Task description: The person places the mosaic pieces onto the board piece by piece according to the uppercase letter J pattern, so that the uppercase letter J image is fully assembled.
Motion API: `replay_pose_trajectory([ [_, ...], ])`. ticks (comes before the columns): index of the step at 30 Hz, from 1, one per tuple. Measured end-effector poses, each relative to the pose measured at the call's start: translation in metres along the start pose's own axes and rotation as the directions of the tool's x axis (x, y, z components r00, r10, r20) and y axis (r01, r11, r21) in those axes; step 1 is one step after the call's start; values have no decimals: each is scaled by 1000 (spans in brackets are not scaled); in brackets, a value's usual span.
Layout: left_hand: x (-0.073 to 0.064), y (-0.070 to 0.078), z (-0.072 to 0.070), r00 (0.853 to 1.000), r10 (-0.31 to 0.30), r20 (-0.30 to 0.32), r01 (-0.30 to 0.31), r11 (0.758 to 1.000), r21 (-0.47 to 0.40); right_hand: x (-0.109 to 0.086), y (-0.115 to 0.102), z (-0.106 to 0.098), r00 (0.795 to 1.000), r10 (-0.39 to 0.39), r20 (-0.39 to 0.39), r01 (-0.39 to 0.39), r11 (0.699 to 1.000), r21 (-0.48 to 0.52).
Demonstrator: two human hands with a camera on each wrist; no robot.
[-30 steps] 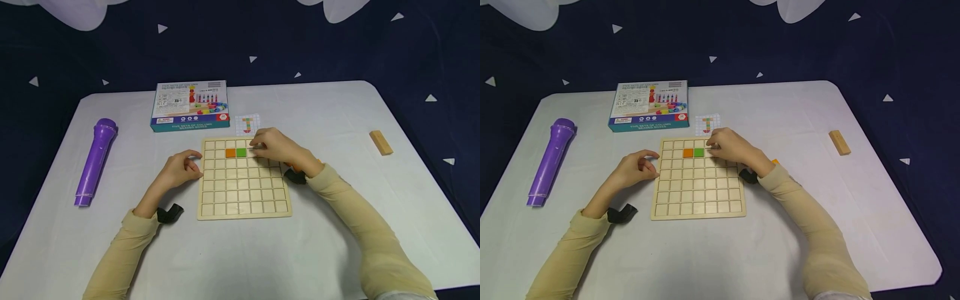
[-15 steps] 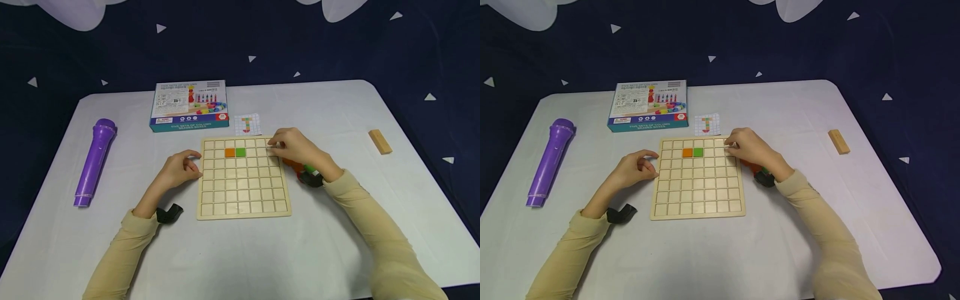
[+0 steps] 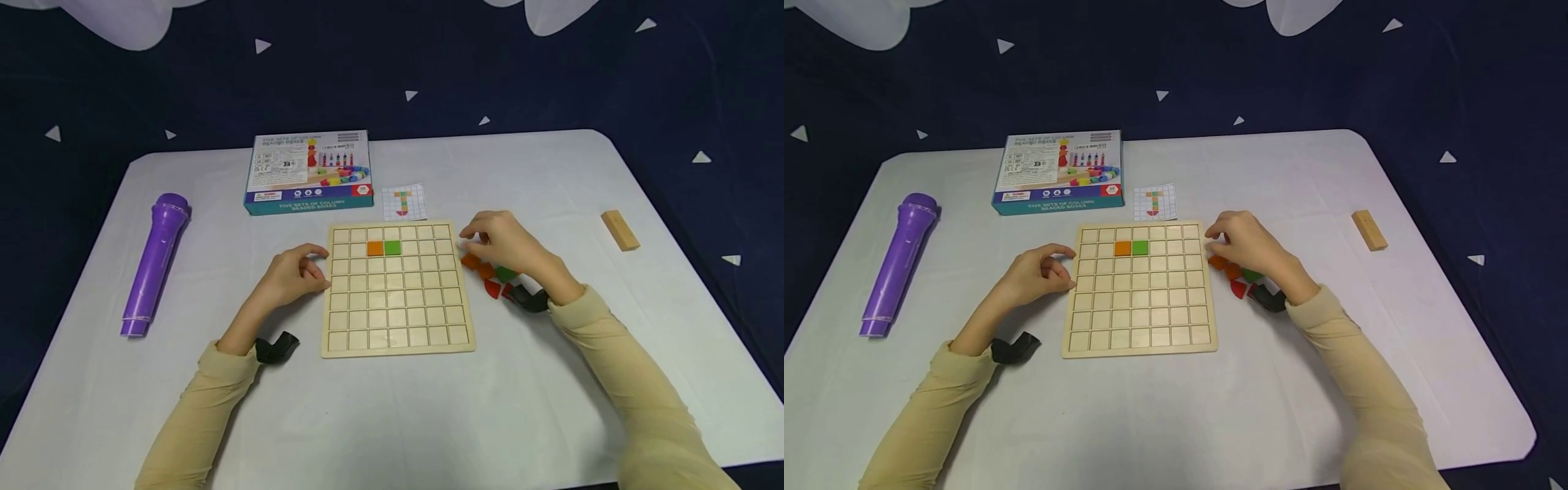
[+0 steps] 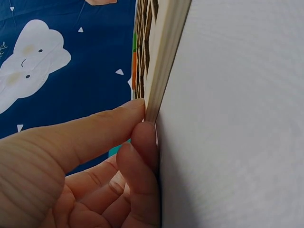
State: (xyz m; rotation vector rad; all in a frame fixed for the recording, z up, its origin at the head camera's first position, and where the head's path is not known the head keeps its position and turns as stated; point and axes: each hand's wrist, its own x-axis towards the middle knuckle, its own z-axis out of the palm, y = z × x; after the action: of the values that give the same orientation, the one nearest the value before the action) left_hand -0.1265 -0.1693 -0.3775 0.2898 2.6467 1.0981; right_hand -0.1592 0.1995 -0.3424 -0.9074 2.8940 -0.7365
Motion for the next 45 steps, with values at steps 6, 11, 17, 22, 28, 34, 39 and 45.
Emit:
replay_pose_trajectory([
  [6,-1,0,0,1000,-5,2,5,1000,-5,-8,4,2,999,54,8,-54,999,5],
  [11,-1,0,0,1000,1,1,-1,1000,-4,-14,7,4,998,59,0,-59,998,9],
  [17,-1,1,-1,1000,4,-1,-4,1000,1,-18,9,6,997,75,10,-75,997,20],
  [22,-1,1,-1,1000,5,-2,-5,1000,-1,-20,12,8,991,123,51,-124,992,21],
  [28,-1,0,-1,1000,6,-1,-6,1000,-5,-22,15,11,986,152,72,-154,988,23],
  [34,-2,0,0,1000,-2,2,2,1000,-7,-23,13,16,985,148,93,-151,988,25],
  [39,-1,0,0,1000,-3,-1,3,1000,-12,-23,11,19,987,138,86,-140,990,11],
  [45,-1,1,0,1000,-3,1,3,1000,-17,-21,9,19,985,138,101,-140,990,17],
])
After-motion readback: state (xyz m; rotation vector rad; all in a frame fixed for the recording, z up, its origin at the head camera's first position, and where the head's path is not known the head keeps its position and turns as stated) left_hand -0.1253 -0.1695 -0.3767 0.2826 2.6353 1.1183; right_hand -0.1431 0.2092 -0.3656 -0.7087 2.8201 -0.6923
